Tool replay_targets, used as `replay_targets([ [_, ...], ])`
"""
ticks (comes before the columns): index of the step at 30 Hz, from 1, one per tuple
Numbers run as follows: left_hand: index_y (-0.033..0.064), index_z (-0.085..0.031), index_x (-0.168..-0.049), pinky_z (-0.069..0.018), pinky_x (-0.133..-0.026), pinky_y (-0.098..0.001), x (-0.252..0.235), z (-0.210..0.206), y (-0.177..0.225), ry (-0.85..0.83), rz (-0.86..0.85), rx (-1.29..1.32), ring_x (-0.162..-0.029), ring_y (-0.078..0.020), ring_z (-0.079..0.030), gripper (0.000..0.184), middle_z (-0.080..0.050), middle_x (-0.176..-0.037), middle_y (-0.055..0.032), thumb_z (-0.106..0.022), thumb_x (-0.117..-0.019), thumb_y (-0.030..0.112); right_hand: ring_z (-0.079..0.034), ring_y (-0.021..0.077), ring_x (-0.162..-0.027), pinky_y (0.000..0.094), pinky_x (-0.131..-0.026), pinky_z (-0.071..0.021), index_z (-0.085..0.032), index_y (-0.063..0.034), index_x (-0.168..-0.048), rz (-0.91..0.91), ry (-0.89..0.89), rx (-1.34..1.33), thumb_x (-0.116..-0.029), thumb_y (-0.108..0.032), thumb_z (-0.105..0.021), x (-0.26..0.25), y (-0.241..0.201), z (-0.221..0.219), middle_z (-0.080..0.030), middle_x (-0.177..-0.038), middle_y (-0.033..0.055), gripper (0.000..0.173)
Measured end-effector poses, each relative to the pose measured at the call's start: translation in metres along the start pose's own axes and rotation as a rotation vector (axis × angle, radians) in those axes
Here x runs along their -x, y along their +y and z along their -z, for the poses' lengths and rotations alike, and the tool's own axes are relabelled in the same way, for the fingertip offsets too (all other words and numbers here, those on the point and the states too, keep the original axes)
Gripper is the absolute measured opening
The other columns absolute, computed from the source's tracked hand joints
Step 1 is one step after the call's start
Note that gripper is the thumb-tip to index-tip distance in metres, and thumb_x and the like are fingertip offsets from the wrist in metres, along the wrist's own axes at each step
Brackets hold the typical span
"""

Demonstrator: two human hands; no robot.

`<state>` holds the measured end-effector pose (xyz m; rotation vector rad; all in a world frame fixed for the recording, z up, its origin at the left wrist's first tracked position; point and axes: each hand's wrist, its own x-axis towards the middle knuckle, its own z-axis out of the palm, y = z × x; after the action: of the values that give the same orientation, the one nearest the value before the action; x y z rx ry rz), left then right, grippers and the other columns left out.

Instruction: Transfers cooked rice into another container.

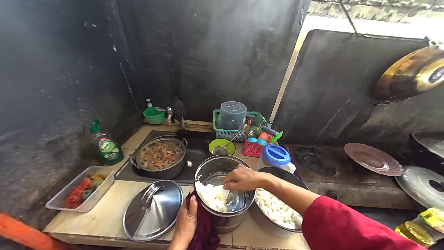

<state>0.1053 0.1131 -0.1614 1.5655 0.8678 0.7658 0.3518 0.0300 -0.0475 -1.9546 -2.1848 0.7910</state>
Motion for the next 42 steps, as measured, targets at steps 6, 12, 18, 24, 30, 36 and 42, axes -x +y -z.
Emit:
replay_targets([
  [6,-0.0033,-0.065,-0.125,-0.0486,-0.104,-0.0328,-0.001,0.002,0.001,-0.001,-0.004,-0.065,-0.114,-0.0123,-0.065,0.057,-0.07,-0.116,-0.0148,-0.036,-0.1049,0.041,-0.066,0.0233,-0.087,0.054,-0.089,-0.0459,-0.076,-0.0076,-0.102,-0.093,0.131,-0.064,-0.1071,-0.035,-0.051,0.022,-0.005,0.022,-0.072,-0.087,0.0092,0.037],
  [12,-0.003,-0.066,-0.123,-0.0495,-0.102,-0.0323,-0.001,0.002,0.0,-0.004,0.003,-0.065,-0.111,-0.0119,-0.066,0.056,-0.071,-0.113,-0.0141,-0.035,-0.1057,0.041,-0.062,0.0224,-0.076,0.0513,-0.076,-0.0463,-0.073,-0.0088,-0.094,-0.183,0.235,-0.048,-0.1075,-0.035,-0.05,0.038,0.004,0.038,-0.065,-0.076,0.0066,0.037],
  [18,-0.0036,-0.064,-0.124,-0.0497,-0.102,-0.0311,0.0,0.001,0.0,0.001,0.009,-0.046,-0.111,-0.0108,-0.065,0.057,-0.07,-0.114,-0.0142,-0.036,-0.1054,0.043,-0.059,0.0223,-0.072,0.0498,-0.07,-0.0466,-0.071,-0.0067,-0.091,-0.332,0.36,-0.234,-0.1092,-0.033,-0.047,0.056,0.01,0.032,-0.061,-0.075,0.008,0.04],
  [24,-0.0053,-0.062,-0.128,-0.0489,-0.103,-0.0304,0.0,0.002,0.0,-0.007,0.012,-0.055,-0.113,-0.0114,-0.065,0.056,-0.069,-0.118,-0.0161,-0.034,-0.1076,0.039,-0.043,0.0063,-0.059,0.0248,-0.056,-0.037,-0.066,-0.0066,-0.09,-0.31,0.693,-0.593,-0.1092,-0.026,-0.043,0.103,-0.012,0.028,-0.048,-0.067,-0.0018,0.036],
  [30,-0.0076,-0.06,-0.127,-0.0487,-0.099,-0.0213,0.003,0.002,0.004,-0.02,-0.019,-0.025,-0.108,-0.0017,-0.063,0.054,-0.068,-0.116,-0.0137,-0.03,-0.1092,0.034,-0.054,0.0102,-0.064,0.0317,-0.058,-0.0452,-0.07,-0.0112,-0.102,-0.392,1.087,-0.297,-0.1056,-0.027,-0.046,0.202,-0.032,0.024,-0.059,-0.075,-0.0009,0.029],
  [36,-0.0116,-0.056,-0.129,-0.0468,-0.1,-0.0164,0.004,0.005,0.005,-0.047,-0.052,0.004,-0.11,0.0036,-0.06,0.053,-0.066,-0.118,-0.0133,-0.029,-0.1099,0.03,-0.07,0.0265,-0.087,0.0537,-0.082,-0.0555,-0.075,-0.013,-0.113,-0.637,1.086,0.488,-0.1039,-0.03,-0.056,0.226,0.007,-0.086,-0.071,-0.093,0.0076,0.027],
  [42,-0.0121,-0.053,-0.132,-0.0451,-0.101,-0.0154,0.004,0.008,0.007,-0.069,-0.052,0.004,-0.112,0.0045,-0.059,0.053,-0.065,-0.122,-0.0138,-0.028,-0.1101,0.03,-0.065,0.0227,-0.069,0.0441,-0.069,-0.0505,-0.076,-0.0201,-0.095,-0.75,0.952,0.807,-0.0996,-0.029,-0.059,0.217,0.038,-0.159,-0.065,-0.074,0.0035,0.02],
])
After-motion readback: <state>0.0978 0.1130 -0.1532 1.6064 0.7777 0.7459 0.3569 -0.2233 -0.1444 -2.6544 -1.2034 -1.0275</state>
